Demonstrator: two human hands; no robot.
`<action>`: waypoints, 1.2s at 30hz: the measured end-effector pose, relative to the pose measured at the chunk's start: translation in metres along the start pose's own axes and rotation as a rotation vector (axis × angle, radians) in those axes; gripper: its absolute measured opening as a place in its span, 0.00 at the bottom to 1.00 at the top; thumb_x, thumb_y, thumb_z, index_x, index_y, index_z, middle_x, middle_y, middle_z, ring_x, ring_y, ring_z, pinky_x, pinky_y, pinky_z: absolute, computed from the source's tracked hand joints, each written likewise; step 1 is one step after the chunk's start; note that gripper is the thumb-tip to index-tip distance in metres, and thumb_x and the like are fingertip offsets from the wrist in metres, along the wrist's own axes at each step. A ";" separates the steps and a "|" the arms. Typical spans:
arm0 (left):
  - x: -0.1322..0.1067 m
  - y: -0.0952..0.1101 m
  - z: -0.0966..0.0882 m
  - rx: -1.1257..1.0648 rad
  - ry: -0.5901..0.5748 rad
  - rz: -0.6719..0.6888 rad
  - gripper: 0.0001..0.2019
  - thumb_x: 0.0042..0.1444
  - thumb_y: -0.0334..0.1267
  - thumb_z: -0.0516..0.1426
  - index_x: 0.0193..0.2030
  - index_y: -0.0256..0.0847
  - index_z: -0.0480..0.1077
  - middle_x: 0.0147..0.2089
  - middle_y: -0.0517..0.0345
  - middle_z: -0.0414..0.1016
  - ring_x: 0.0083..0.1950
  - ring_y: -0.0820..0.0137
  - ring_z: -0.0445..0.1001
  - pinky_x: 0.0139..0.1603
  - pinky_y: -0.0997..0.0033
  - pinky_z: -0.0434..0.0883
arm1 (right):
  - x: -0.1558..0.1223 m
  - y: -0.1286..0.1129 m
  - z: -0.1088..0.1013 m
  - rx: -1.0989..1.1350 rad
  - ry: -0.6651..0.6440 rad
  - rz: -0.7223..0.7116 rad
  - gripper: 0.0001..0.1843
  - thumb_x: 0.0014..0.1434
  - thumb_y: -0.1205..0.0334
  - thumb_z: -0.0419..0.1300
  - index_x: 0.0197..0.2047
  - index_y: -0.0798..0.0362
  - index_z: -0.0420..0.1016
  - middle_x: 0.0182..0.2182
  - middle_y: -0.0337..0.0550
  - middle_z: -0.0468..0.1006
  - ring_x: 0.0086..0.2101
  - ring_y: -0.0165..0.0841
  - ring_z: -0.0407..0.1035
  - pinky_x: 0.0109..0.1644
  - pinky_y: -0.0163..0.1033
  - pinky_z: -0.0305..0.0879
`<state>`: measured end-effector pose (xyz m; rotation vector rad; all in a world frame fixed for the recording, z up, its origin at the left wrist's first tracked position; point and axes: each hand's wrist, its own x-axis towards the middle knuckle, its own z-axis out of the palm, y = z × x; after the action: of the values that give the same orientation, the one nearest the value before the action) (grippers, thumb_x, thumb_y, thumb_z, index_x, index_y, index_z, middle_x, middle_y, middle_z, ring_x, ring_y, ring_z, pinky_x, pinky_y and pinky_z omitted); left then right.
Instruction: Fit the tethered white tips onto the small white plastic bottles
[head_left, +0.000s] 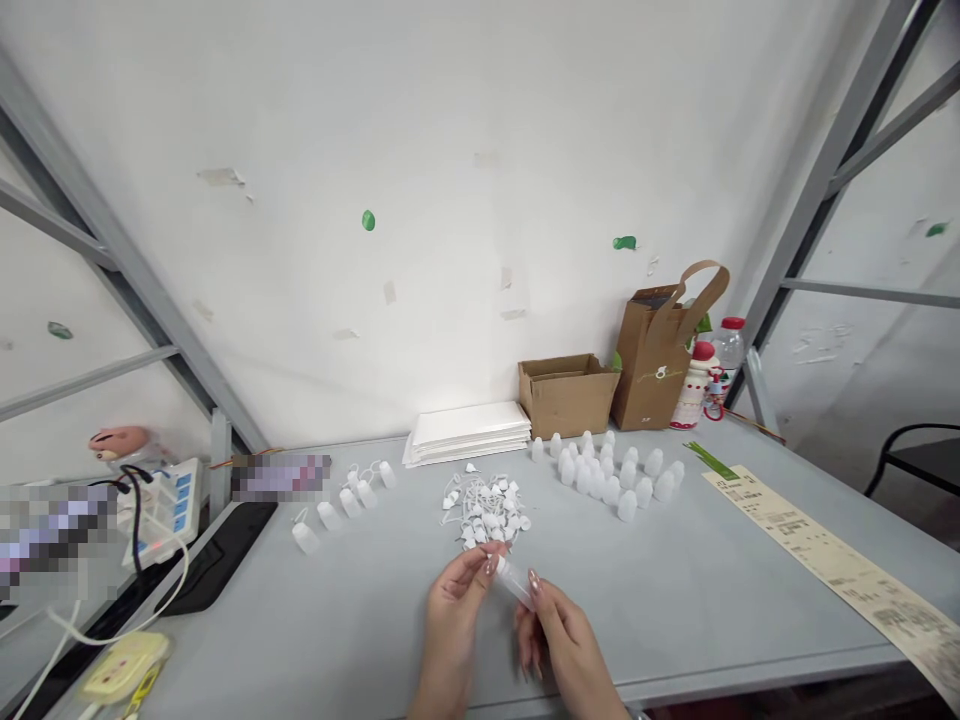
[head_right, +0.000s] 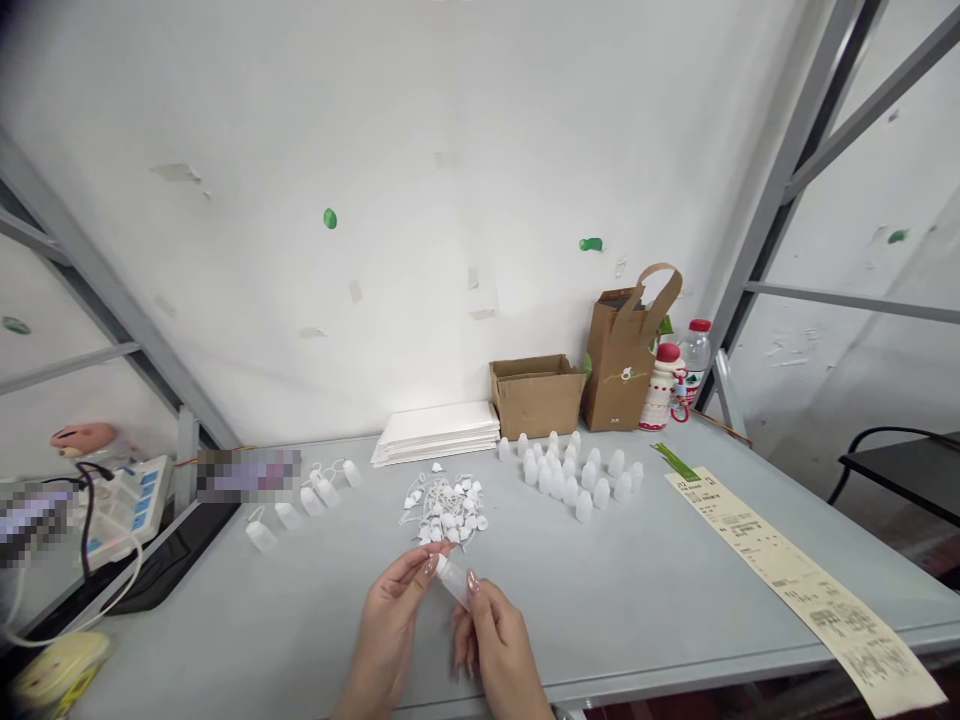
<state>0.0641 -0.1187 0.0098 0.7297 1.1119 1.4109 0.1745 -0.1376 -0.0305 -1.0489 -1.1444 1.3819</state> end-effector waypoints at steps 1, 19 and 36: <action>0.000 0.001 0.000 0.013 -0.007 0.009 0.15 0.33 0.45 0.65 0.28 0.37 0.76 0.36 0.47 0.79 0.45 0.57 0.73 0.51 0.60 0.65 | 0.000 -0.001 0.001 0.006 -0.004 -0.005 0.25 0.57 0.41 0.44 0.25 0.54 0.64 0.12 0.33 0.64 0.14 0.25 0.55 0.19 0.31 0.53; -0.006 0.030 -0.018 0.676 -0.268 0.177 0.07 0.45 0.40 0.59 0.21 0.42 0.73 0.27 0.57 0.74 0.34 0.66 0.71 0.40 0.73 0.65 | -0.001 -0.002 -0.002 0.036 0.148 -0.076 0.19 0.49 0.47 0.59 0.36 0.54 0.71 0.25 0.39 0.70 0.23 0.29 0.62 0.26 0.33 0.61; 0.004 0.021 -0.016 0.534 -0.148 0.075 0.11 0.43 0.45 0.60 0.26 0.38 0.76 0.31 0.51 0.79 0.37 0.62 0.74 0.42 0.69 0.68 | -0.003 0.010 -0.004 -0.154 0.110 -0.117 0.18 0.51 0.47 0.57 0.35 0.54 0.71 0.23 0.38 0.69 0.24 0.29 0.61 0.27 0.31 0.59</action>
<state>0.0411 -0.1166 0.0225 1.2441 1.3691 1.1014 0.1770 -0.1408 -0.0406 -1.1343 -1.2255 1.1448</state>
